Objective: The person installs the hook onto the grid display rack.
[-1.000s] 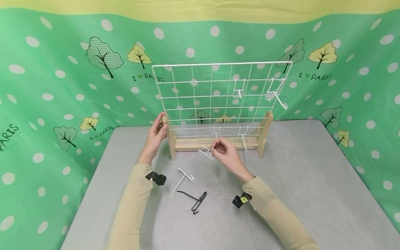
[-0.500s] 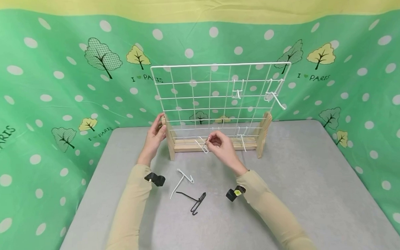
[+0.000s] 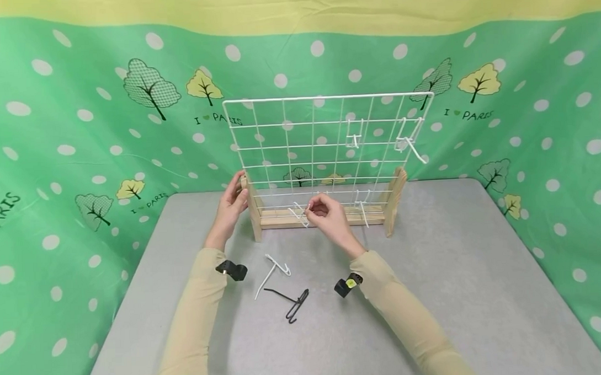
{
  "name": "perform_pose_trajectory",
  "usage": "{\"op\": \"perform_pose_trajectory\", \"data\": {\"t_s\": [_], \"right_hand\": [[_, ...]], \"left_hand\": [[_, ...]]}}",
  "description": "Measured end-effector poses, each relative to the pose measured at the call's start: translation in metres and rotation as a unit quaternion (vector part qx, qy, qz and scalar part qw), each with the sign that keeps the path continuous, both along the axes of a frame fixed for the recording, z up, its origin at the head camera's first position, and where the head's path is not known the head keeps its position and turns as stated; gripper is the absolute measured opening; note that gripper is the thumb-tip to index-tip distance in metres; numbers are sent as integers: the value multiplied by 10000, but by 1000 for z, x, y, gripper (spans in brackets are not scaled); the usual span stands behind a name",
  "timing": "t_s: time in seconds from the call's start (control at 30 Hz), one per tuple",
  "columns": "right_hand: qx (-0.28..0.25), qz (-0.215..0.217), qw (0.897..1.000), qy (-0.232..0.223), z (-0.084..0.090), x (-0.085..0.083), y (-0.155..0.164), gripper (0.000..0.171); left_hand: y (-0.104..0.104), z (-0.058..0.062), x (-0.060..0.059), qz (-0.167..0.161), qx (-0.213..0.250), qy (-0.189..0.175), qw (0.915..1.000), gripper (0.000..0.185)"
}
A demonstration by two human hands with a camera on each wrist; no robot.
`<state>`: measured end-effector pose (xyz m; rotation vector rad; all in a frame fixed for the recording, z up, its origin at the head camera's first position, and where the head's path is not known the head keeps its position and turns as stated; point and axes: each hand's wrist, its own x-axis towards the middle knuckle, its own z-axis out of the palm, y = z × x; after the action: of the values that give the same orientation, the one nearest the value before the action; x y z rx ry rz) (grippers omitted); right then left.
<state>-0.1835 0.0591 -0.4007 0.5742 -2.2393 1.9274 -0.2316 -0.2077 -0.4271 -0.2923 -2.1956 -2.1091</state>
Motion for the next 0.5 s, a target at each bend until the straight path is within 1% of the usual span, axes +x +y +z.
{"op": "perform_pose_trajectory", "data": {"t_s": [0.03, 0.1, 0.27, 0.4, 0.5], "right_hand": [[-21, -2, 10000, 10, -2, -1, 0, 9], [-80, -20, 10000, -12, -11, -8, -1, 9], [-152, -128, 9998, -87, -33, -26, -3, 9], [-198, -158, 9997, 55, -35, -33, -6, 8], [-220, -120, 9997, 47, -33, -36, -8, 8]], "left_hand": [[-2, -3, -2, 10, 23, -7, 10000, 53], [-5, -11, -6, 27, 79, -28, 10000, 53], [-6, -15, -7, 94, 41, -14, 9999, 53], [-5, -13, -8, 71, 71, -13, 9999, 53], [-3, -5, -5, 23, 70, -34, 10000, 53]]}}
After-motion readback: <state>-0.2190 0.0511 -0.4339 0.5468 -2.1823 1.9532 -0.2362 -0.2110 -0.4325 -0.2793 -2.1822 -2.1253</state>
